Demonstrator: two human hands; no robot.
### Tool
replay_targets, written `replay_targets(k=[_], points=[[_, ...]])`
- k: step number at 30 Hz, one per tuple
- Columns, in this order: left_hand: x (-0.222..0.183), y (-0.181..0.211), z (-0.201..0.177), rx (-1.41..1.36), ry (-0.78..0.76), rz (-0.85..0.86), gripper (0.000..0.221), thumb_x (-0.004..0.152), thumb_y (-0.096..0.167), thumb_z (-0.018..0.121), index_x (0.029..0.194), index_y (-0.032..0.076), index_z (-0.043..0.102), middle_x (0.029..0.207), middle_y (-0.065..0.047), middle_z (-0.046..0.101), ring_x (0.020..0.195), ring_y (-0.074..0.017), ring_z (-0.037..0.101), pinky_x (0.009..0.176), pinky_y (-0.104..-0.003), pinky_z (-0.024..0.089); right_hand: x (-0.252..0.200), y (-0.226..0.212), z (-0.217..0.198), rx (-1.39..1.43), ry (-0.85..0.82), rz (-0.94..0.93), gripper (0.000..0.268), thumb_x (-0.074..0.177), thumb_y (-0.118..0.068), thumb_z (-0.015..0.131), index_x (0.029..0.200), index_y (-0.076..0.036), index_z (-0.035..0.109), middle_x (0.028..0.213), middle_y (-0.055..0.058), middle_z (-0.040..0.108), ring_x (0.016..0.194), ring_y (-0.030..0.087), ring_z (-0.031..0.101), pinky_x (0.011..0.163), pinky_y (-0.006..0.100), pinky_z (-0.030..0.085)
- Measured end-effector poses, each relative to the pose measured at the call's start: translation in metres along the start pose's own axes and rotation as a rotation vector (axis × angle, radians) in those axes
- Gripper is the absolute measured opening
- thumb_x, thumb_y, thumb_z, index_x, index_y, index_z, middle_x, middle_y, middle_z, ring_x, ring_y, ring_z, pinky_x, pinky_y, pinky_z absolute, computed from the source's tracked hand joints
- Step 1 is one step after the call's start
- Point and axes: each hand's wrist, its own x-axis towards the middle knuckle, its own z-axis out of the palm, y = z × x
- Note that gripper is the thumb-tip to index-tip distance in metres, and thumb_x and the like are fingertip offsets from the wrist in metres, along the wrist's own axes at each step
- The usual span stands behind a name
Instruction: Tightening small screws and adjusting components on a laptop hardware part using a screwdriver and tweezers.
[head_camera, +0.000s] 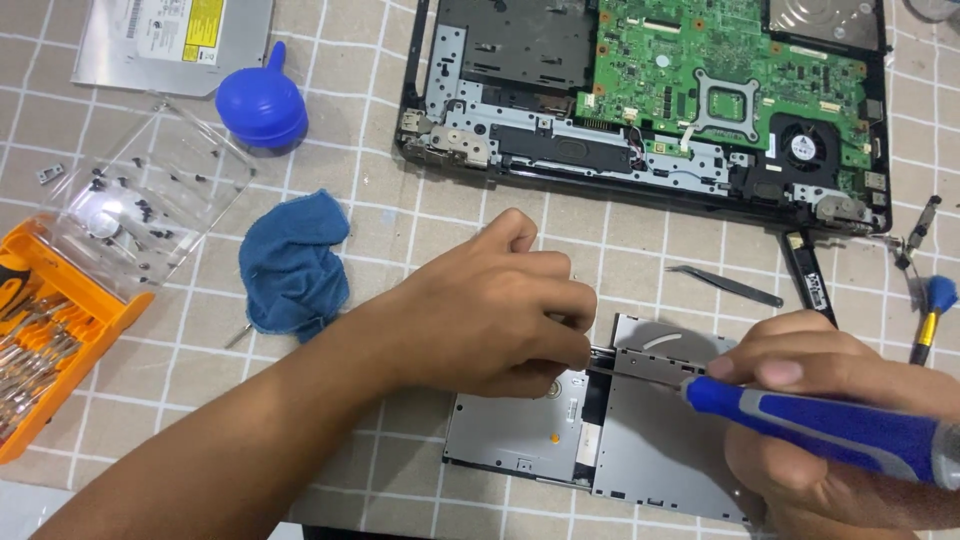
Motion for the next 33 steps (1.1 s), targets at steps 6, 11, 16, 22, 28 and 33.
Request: replay_targets(k=[6,11,16,22,28,33], points=[[0.001,0.0,0.0,-0.003,0.002,0.012,0.008,0.078,0.015,0.066,0.072,0.019,0.063,0.078,0.004,0.052,0.066,-0.0206,0.046,0.067,-0.041,0.028,-0.007,0.013,0.002,0.109,-0.118,0.045,0.041,0.078,-0.035,0.056,0.109,-0.008,0.058,0.107,0.01,0.072,0.101,0.023,0.072,0.094,0.03,0.056],[0.001,0.001,0.0,-0.058,0.009,-0.021,0.007,0.078,0.014,0.064,0.073,0.018,0.061,0.074,0.004,0.049,0.068,-0.0207,0.047,0.07,-0.042,0.028,-0.002,0.015,-0.011,0.108,-0.133,-0.035,0.048,0.072,-0.034,0.065,0.111,-0.009,0.054,0.106,0.01,0.072,0.101,0.021,0.078,0.099,0.034,0.055],[0.002,0.001,-0.002,-0.113,0.028,-0.055,0.005,0.075,0.012,0.062,0.076,0.016,0.06,0.069,0.003,0.049,0.065,-0.0209,0.047,0.069,-0.041,0.027,0.003,0.024,-0.02,0.049,-0.178,-0.038,0.049,0.07,-0.032,0.066,0.111,-0.009,0.055,0.108,0.011,0.073,0.103,0.021,0.074,0.099,0.031,0.054],[0.001,0.001,-0.002,-0.151,-0.01,-0.084,0.015,0.07,0.022,0.066,0.083,0.015,0.063,0.074,0.003,0.055,0.067,-0.0209,0.049,0.071,-0.041,0.027,0.006,0.029,0.01,0.091,0.292,-0.139,0.047,0.074,-0.045,0.062,0.094,-0.004,0.05,0.084,0.013,0.062,0.079,0.024,0.07,0.078,0.032,0.058],[0.0,-0.001,-0.003,-0.148,-0.046,-0.073,0.03,0.075,0.037,0.076,0.091,0.016,0.063,0.081,0.003,0.056,0.071,-0.0207,0.05,0.073,-0.041,0.028,0.009,0.039,0.057,0.189,0.73,-0.243,0.051,0.096,-0.048,0.058,0.098,0.0,0.041,0.088,0.013,0.052,0.066,0.029,0.063,0.063,0.039,0.053],[-0.002,-0.005,0.004,-0.113,0.009,-0.055,0.018,0.082,0.027,0.071,0.092,0.016,0.06,0.081,0.002,0.055,0.072,-0.0208,0.05,0.073,-0.038,0.027,0.006,0.045,0.053,0.055,0.723,-0.276,0.056,0.103,-0.052,0.046,0.102,0.002,0.033,0.09,0.016,0.043,0.061,0.031,0.055,0.06,0.043,0.049]])
